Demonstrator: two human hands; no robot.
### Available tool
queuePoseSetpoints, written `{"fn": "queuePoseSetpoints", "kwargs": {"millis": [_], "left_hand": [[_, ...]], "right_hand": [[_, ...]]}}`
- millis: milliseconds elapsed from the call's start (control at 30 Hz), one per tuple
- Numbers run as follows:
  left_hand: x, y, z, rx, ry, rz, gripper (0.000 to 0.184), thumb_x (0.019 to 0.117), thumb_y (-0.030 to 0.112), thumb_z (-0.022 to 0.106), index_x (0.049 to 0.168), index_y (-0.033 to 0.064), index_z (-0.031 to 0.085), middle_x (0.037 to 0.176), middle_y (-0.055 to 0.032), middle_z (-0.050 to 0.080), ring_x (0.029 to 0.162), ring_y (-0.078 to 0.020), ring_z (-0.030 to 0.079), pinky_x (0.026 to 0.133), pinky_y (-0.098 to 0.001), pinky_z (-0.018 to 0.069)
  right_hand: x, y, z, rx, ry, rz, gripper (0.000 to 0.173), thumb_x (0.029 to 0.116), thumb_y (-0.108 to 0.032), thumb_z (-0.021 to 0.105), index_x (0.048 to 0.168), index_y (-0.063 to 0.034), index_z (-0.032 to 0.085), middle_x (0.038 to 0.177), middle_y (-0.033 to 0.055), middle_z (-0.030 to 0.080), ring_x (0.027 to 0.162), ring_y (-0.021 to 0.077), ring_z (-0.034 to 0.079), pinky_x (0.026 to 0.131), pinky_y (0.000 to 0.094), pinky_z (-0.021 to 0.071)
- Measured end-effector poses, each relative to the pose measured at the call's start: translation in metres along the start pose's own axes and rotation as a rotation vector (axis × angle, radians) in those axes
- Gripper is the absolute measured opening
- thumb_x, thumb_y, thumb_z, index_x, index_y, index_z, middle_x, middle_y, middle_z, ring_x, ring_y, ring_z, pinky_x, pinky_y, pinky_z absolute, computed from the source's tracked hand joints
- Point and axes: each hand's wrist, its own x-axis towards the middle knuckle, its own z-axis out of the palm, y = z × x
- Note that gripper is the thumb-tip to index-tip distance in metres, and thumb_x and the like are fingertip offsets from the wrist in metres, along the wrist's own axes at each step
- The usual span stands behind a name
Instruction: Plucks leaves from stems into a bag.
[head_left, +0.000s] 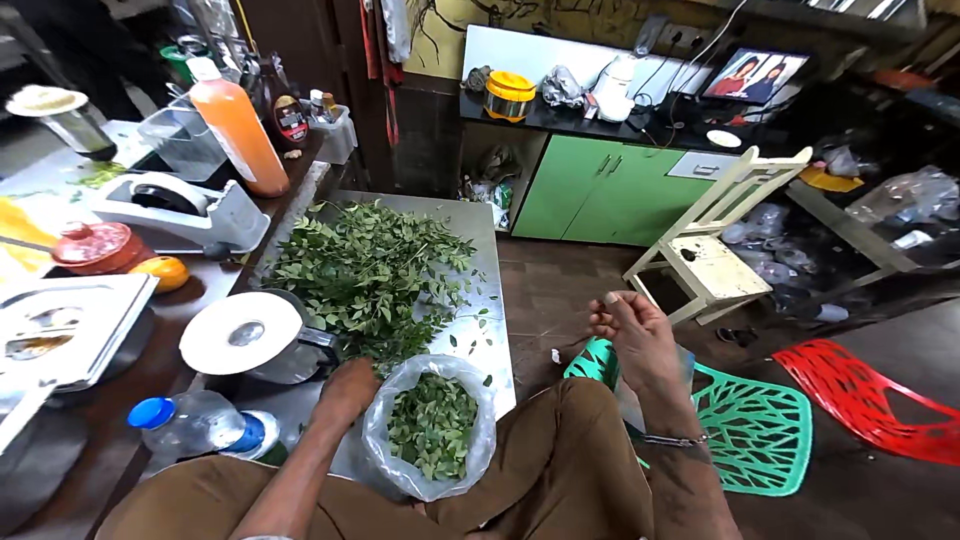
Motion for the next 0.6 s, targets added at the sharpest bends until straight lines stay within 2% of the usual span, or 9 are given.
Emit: {"fn": "queuePoseSetpoints", "kwargs": {"millis": [100,233,333,433,533,600], "left_hand": [[0.0,0.002,-0.001,0.012,0.006,-0.014,0.048,0.0963,0.035,0.066,0.134,0.006,0.063,0.132,-0.0218,0.064,0.126,-0.0401,0.059,0.105,-0.0612,0.0468],[-0.001,0.002,-0.006,-0.001,0.004,-0.004,0.049,0.0977,0.039,0.065,0.137,0.0089,0.063,0.135,-0.0213,0.063,0.129,-0.0406,0.058,0.107,-0.0621,0.0452],[-0.001,-0.002,-0.005,-0.005,0.017,0.003,0.05,0.0969,0.042,0.065,0.135,0.0099,0.065,0.133,-0.02,0.064,0.128,-0.04,0.059,0.106,-0.062,0.0456],[0.0,-0.003,-0.005,0.0,0.022,0.004,0.049,0.096,0.043,0.066,0.134,0.0108,0.065,0.132,-0.019,0.065,0.127,-0.0391,0.06,0.105,-0.0614,0.0469],[-0.001,0.001,-0.007,0.005,0.02,0.015,0.049,0.0966,0.044,0.065,0.134,0.012,0.065,0.132,-0.0193,0.065,0.126,-0.0386,0.06,0.105,-0.0615,0.0471],[-0.002,0.001,-0.008,0.0,0.021,0.02,0.049,0.0969,0.044,0.065,0.135,0.0124,0.065,0.133,-0.0189,0.065,0.127,-0.0384,0.06,0.105,-0.0611,0.0467]], "right_hand": [[-0.017,-0.015,-0.002,0.029,-0.016,0.039,0.014,0.1077,-0.022,0.053,0.109,-0.0119,0.062,0.102,0.0078,0.073,0.078,0.0181,0.072,0.073,0.0357,0.0631],[-0.032,-0.037,0.007,0.118,-0.108,0.005,0.016,0.1074,-0.023,0.053,0.109,-0.0108,0.064,0.106,0.0105,0.072,0.078,0.0184,0.072,0.07,0.0346,0.0628],[-0.037,-0.067,0.002,0.236,-0.093,-0.105,0.021,0.108,-0.032,0.05,0.108,-0.0187,0.067,0.103,0.0009,0.071,0.084,0.0131,0.07,0.076,0.0322,0.061],[-0.031,-0.106,-0.019,0.336,0.047,-0.332,0.033,0.1113,-0.031,0.035,0.105,-0.0203,0.066,0.098,-0.0053,0.069,0.093,0.0103,0.068,0.092,0.0331,0.0578],[-0.02,-0.134,-0.057,0.396,0.203,-0.545,0.033,0.1128,-0.027,0.028,0.111,-0.0162,0.059,0.101,-0.0017,0.069,0.102,0.0143,0.069,0.103,0.0386,0.0534],[-0.005,-0.146,-0.079,0.441,0.345,-0.672,0.027,0.1121,-0.023,0.034,0.11,-0.0112,0.058,0.097,0.0042,0.07,0.097,0.0206,0.071,0.099,0.0434,0.0565]]}}
